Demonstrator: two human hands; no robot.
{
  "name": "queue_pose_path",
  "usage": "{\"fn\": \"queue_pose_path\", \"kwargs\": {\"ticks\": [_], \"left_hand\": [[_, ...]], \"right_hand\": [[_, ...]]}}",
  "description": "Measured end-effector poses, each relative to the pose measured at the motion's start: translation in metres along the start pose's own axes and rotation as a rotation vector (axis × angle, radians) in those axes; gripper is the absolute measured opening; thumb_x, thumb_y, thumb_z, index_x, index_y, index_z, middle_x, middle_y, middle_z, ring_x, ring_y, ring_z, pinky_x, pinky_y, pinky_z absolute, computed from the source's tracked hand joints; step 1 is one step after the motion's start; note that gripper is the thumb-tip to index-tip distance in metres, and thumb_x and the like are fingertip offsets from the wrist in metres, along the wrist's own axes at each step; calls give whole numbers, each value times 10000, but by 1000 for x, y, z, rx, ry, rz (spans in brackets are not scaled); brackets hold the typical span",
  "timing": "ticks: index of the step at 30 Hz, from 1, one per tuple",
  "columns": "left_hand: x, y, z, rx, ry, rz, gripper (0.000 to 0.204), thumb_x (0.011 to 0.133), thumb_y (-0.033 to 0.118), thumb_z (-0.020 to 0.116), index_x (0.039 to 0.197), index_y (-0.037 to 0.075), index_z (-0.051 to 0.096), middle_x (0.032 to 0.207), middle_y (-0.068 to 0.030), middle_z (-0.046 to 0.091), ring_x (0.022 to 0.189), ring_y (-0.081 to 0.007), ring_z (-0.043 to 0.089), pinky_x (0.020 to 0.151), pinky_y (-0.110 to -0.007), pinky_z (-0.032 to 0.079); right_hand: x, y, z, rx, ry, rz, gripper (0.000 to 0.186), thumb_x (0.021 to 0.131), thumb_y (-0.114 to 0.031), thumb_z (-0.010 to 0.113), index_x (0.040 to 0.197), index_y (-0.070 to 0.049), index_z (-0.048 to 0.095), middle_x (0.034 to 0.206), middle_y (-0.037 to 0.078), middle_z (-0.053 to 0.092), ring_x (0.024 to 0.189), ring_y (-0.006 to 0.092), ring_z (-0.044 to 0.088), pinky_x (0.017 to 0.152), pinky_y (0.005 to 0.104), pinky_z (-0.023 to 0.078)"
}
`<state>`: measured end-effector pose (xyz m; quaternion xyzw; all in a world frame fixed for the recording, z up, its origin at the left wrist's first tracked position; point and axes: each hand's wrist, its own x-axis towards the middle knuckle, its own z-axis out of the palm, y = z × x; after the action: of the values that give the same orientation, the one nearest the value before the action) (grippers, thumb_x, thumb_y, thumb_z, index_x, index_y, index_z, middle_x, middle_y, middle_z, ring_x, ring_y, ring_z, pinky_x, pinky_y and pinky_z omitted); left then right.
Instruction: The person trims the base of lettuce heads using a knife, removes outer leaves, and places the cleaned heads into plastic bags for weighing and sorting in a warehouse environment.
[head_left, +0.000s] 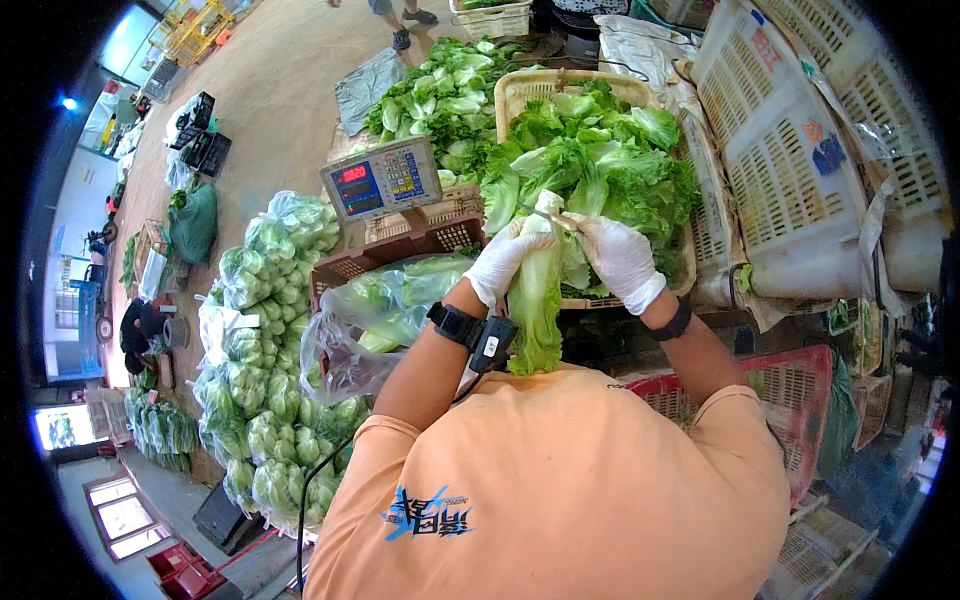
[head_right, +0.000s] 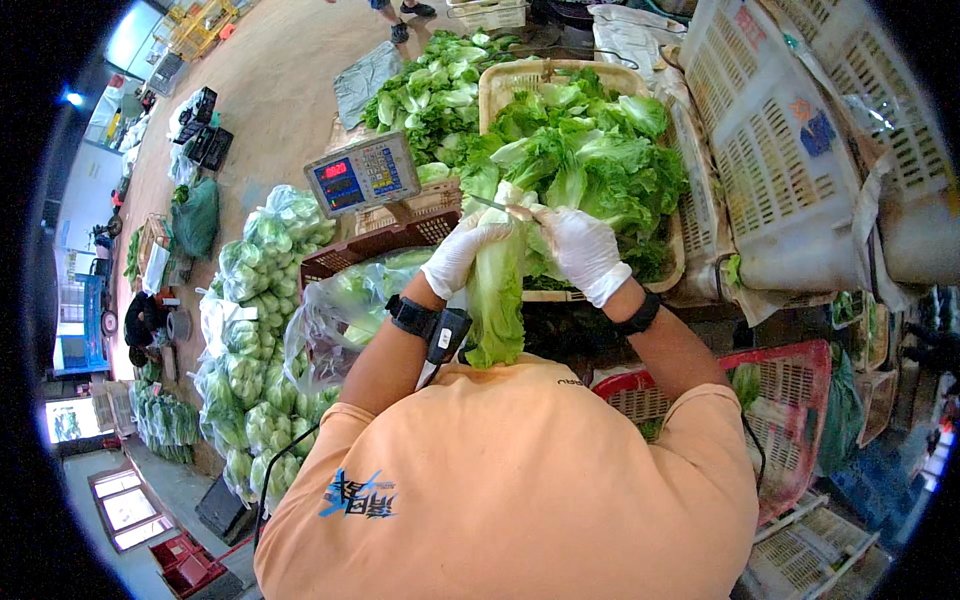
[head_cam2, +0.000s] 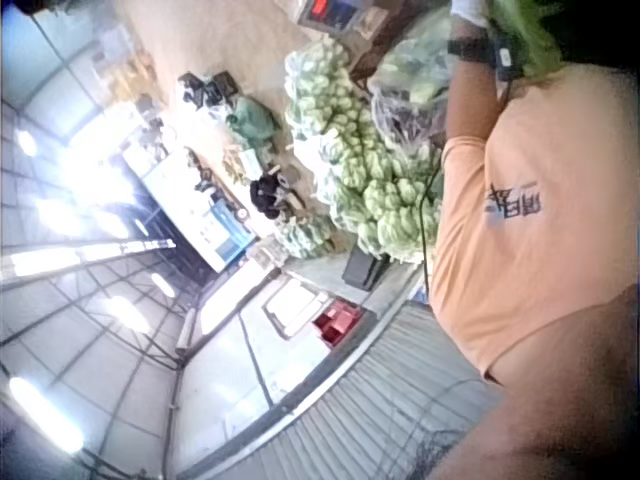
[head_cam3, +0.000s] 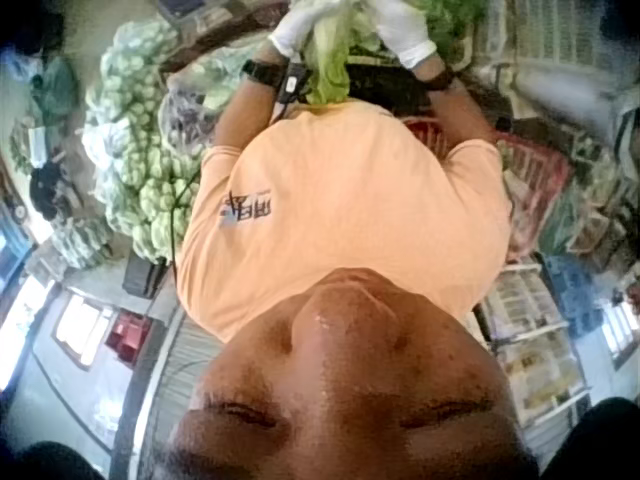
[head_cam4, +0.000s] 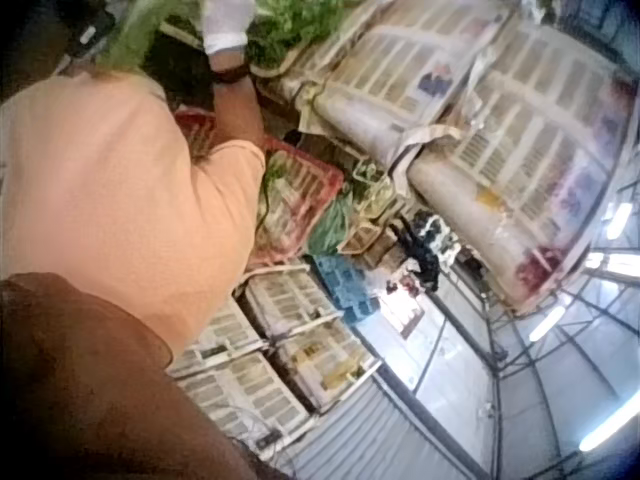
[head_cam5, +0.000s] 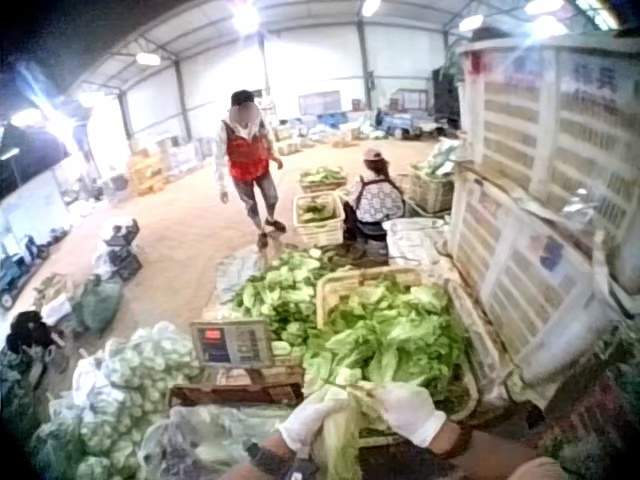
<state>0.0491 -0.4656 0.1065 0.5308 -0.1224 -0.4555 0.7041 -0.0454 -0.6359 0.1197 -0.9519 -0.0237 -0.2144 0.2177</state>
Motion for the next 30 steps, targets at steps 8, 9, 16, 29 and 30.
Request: {"fn": "queue_pose_path", "kwargs": {"ticks": [8, 9, 16, 29, 30], "left_hand": [[0, 6, -1, 200, 101, -81, 398, 806, 172, 628, 1163, 49, 502, 987, -25, 587, 847, -124, 569, 761, -262, 468], [-1, 5, -2, 250, 131, -33, 458, 773, 200, 655, 1168, 29, 497, 986, -52, 592, 854, -140, 571, 758, -266, 465], [-13, 19, -3, -127, 8, 267, 625, 720, 171, 680, 1259, 22, 400, 1127, -78, 539, 1019, -167, 521, 891, -308, 429], [-12, -2, 7, -513, -97, 7, 635, 790, 314, 568, 1321, 38, 354, 1222, -147, 510, 1089, -272, 525, 958, -395, 421], [-11, -7, 7, -450, -66, -26, 617, 799, 308, 562, 1318, 42, 362, 1213, -141, 519, 1081, -270, 531, 955, -396, 423]], "right_hand": [[4, 0, 13, -309, -118, 30, 186, 807, -144, 536, 972, -130, 620, 753, 77, 603, 700, 263, 604, 580, 384, 484], [4, 10, 20, -307, -118, 31, 186, 807, -144, 536, 972, -130, 620, 753, 77, 603, 700, 263, 604, 580, 384, 484], [-1, 111, 19, -122, -651, 780, 281, 832, -225, 561, 1048, -48, 532, 944, 194, 624, 891, 360, 606, 775, 426, 477], [30, 19, -17, 892, -65, 203, 525, 817, -370, 662, 1178, -25, 500, 917, 14, 593, 832, 79, 548, 751, 229, 449], [38, 18, -18, 769, -114, 66, 486, 816, -371, 663, 1131, -23, 535, 898, 11, 596, 820, 86, 549, 743, 231, 447]]}}
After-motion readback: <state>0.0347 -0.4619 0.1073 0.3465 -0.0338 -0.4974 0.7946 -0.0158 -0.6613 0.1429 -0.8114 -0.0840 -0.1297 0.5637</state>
